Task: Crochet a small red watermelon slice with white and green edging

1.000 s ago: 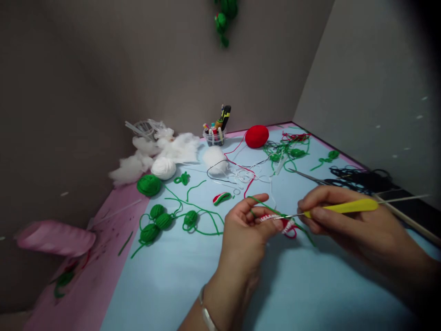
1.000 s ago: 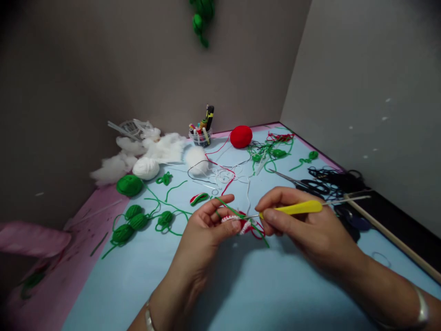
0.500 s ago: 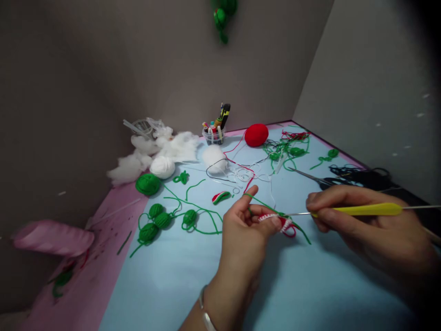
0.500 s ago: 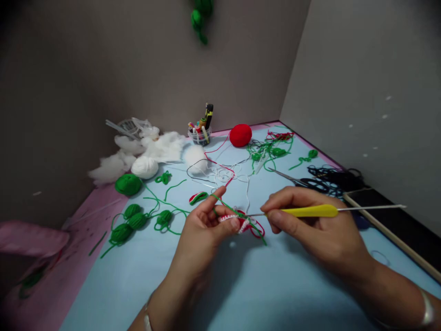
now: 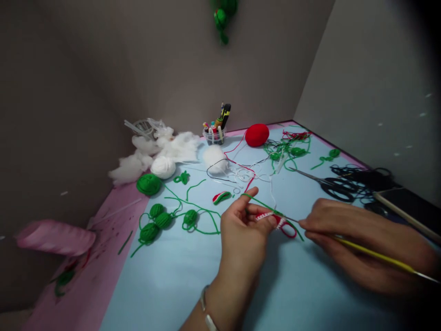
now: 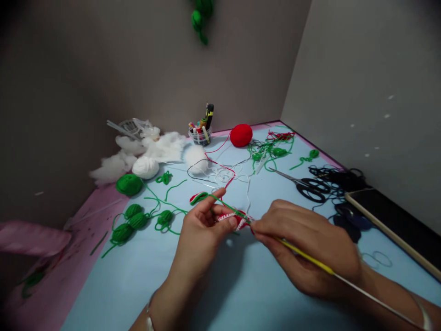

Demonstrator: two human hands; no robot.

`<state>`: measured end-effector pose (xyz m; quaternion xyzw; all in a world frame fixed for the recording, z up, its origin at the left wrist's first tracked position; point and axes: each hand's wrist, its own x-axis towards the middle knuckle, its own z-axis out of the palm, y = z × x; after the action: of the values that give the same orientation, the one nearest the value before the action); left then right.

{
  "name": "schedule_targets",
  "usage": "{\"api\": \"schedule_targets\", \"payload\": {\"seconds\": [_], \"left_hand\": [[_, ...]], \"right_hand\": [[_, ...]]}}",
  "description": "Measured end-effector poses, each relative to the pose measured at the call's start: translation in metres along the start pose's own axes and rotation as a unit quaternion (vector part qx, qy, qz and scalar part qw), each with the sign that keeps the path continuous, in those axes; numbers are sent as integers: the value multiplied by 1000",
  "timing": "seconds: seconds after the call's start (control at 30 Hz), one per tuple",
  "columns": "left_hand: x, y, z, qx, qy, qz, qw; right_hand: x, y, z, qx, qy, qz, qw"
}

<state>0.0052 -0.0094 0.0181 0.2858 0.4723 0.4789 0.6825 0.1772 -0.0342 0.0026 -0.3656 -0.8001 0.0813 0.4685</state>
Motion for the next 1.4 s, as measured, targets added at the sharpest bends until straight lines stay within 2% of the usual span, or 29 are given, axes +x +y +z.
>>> {"api": "schedule_targets", "payload": {"seconds": [0.17,0.27,0.37,0.43,0.5,0.6,0.63,0.7,0.8,0.87,0.93,0.97,1.07,1.23,1.33,1.4], "left_hand": [[1,1,-1,-1,-3,-2,1000],[2,1,-2,3,0,5,1000],[4,0,-3,0,8,12,1000],[4,-1,-3,-13,5,-2,1000],[3,-2,-3,-30,-12,-28,999],[1,-4,-3,-55,-36,-50,997],[0,-5,-3,-64,-41,-51,996],[-1,-6,-4,-82,-55,-57,994],[-3,-5,-7,-110,-93,-96,985],[-3,-3,-9,-122,-128,-145,973],[-4,0,-11,-122,-154,-175,965],[-4,1,-12,-117,-160,-175,964],[-3,4,-14,-95,-160,-134,973],[2,1,-15,-46,-139,-87,985],[4,-3,-15,-39,-125,-70,989],[4,-4,-15,-40,-116,-58,991]], "right_hand": [[8,0,-2,6,-47,-72,996],[7,3,1,15,-38,-77,996],[4,8,2,-5,-71,-74,995],[4,8,3,-35,-86,-46,995],[6,6,5,-42,-98,14,994],[6,2,11,-16,-79,91,993],[3,2,12,-19,-63,87,994],[-3,5,12,-37,-29,34,998],[-9,16,1,-45,-39,-67,996],[-8,24,-8,-30,-137,-92,986],[-5,29,-15,-1,-184,-95,978],[-3,30,-16,24,-174,-86,981],[1,25,-15,99,-90,-16,991],[4,14,-17,142,-2,65,988],[4,15,-19,177,36,155,971],[4,16,-15,237,39,214,947]]}}
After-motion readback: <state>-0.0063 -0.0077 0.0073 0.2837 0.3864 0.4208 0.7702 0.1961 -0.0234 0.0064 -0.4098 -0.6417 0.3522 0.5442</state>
